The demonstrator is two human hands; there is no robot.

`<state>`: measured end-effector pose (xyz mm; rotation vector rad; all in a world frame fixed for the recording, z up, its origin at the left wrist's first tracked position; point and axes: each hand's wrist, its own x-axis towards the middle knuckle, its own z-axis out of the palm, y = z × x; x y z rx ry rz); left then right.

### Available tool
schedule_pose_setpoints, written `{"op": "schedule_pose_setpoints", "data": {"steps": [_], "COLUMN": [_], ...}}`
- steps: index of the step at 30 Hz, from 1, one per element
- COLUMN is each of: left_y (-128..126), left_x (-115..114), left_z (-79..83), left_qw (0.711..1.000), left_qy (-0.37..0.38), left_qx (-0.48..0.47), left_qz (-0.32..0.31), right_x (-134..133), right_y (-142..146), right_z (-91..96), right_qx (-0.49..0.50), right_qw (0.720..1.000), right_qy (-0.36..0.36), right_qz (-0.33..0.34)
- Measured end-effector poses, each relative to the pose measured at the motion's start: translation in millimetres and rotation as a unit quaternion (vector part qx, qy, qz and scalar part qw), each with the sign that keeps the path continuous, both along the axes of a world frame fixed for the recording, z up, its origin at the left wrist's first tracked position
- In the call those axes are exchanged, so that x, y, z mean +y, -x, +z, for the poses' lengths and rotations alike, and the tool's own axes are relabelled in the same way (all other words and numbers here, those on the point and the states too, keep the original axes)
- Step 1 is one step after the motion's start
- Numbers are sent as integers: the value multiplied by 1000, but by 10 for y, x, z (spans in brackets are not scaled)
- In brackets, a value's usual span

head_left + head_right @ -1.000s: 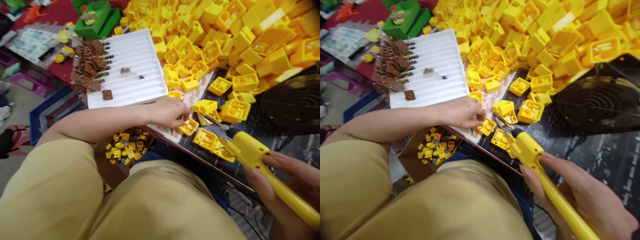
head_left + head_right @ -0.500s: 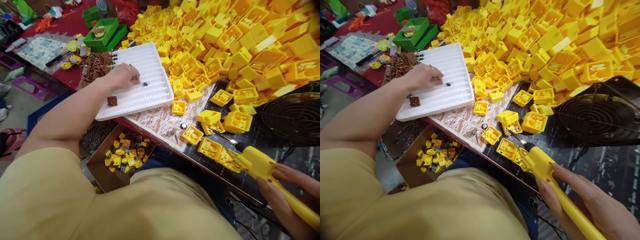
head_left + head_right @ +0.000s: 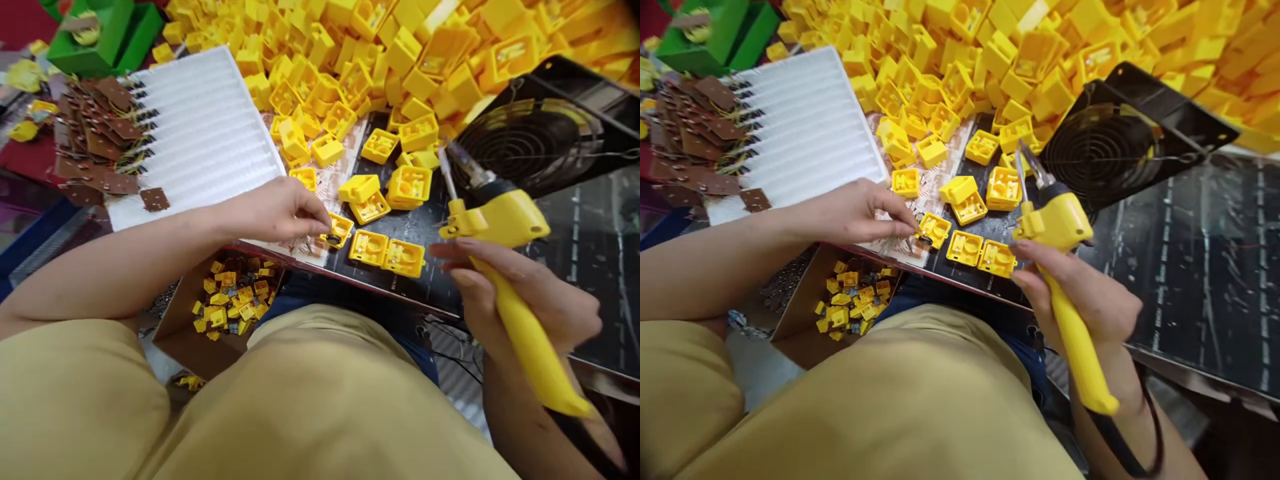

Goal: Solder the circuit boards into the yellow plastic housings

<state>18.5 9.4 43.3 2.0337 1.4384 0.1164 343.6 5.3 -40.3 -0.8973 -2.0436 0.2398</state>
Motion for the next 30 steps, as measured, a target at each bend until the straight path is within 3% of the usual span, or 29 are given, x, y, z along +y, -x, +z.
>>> {"op": "schedule_pose_setpoints", "data": {"steps": [3,7,12,18,21,25,28,30], "left_y": [-251,-368,-350,-440,-519,-579,-599,-615], "left_x": [-14,63,114,84,96,125,133,134], "left_z": [-66,-115,-184,-242,-218,-176,-159,-153], "left_qw": [994,980,986,986,984,981,978,977], "left_qy": [-49,-79,-82,-89,-73,-57,-58,-55], "left_qx": [77,163,131,134,159,176,183,189], "left_qz": [-58,-78,-61,-30,-46,-65,-76,-84], "right_x": [73,150,241,205,160,55,-60,-147], "right_y": [52,156,411,598,538,293,4,-207], "right_z": [-44,-89,-204,-337,-226,101,282,319], "right_qx": [-15,-38,-77,-79,-66,-65,-98,-96], "right_qw": [997,994,985,987,987,986,987,991], "right_qy": [-46,-77,-95,-114,-124,-130,-75,-46], "right_qz": [58,73,125,80,81,84,105,76]}}
